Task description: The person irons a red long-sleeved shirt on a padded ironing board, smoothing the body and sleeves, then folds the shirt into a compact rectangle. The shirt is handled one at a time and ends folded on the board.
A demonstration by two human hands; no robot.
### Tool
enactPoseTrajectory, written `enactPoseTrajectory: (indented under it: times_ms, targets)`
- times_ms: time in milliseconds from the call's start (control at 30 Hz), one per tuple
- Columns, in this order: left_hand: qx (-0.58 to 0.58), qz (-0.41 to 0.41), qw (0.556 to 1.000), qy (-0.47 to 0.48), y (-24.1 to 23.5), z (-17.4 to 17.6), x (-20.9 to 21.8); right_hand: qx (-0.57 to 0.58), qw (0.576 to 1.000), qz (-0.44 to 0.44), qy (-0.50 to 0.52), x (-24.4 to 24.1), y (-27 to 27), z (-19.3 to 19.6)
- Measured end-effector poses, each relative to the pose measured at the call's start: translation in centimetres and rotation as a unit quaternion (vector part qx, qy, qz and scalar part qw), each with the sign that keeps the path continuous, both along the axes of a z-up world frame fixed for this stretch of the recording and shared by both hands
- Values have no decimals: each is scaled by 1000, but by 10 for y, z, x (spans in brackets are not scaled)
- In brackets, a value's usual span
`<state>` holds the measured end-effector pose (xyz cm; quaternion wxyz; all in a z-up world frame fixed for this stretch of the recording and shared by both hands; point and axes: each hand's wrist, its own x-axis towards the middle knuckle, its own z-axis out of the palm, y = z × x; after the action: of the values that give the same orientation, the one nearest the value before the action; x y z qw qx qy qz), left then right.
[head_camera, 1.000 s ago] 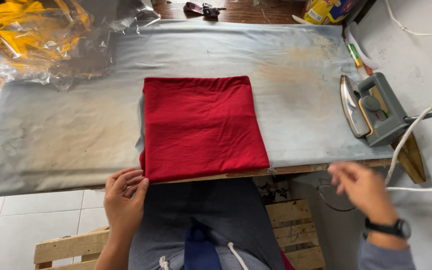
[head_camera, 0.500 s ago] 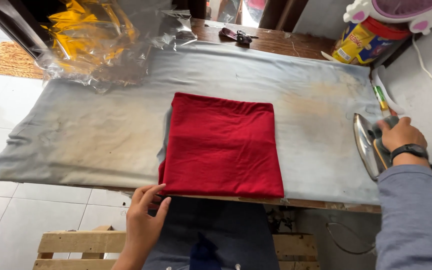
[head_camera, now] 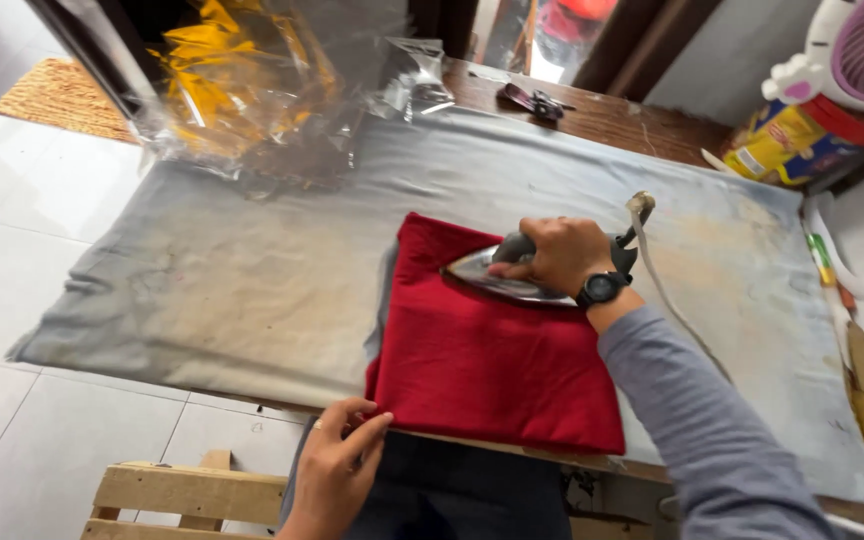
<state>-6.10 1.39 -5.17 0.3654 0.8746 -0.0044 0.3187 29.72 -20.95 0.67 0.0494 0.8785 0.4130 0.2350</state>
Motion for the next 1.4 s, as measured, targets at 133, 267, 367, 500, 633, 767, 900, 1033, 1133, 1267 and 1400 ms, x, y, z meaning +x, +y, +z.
enactPoseTrajectory:
  times_ms: [133,267,367,500,633,767,900,1033,1133,1267,1400]
  targets:
    - [21,25,999,-2,4,-7,4,28,996,-73,-31,21,32,12]
    - [32,12,999,-28,9,-7,6,-11,991,-49,128,1,47,31]
    - [49,5,998,-41,10,-5,7,28,998,23,44,-11,66,15]
    - [101,-8,995,-25,16,-2,6,65,989,-125,44,-4,100,17]
    - [96,-2,995,-23,17,-5,3,3,957,-187,220,-24,110,66]
    - [91,-4,996,-20,19,-7,1,-64,970,-138,189,-25,64,55]
    - [93,-13,995,-22,19,-13,1,-53,941,-283,176,-18,0,59]
    - [88,-8,995,-35,20,-6,0,-35,904,-371,209,-25,-40,81]
    - [75,-37,996,-29,28,16,8,-58,875,-432,211,-30,-50,96]
    - [-104,-97,990,-17,51,35,72,68,890,-399,209,-61,-14,121]
    - [-56,-18,997,41,73,18,184,32,883,-371,286,-76,34,85]
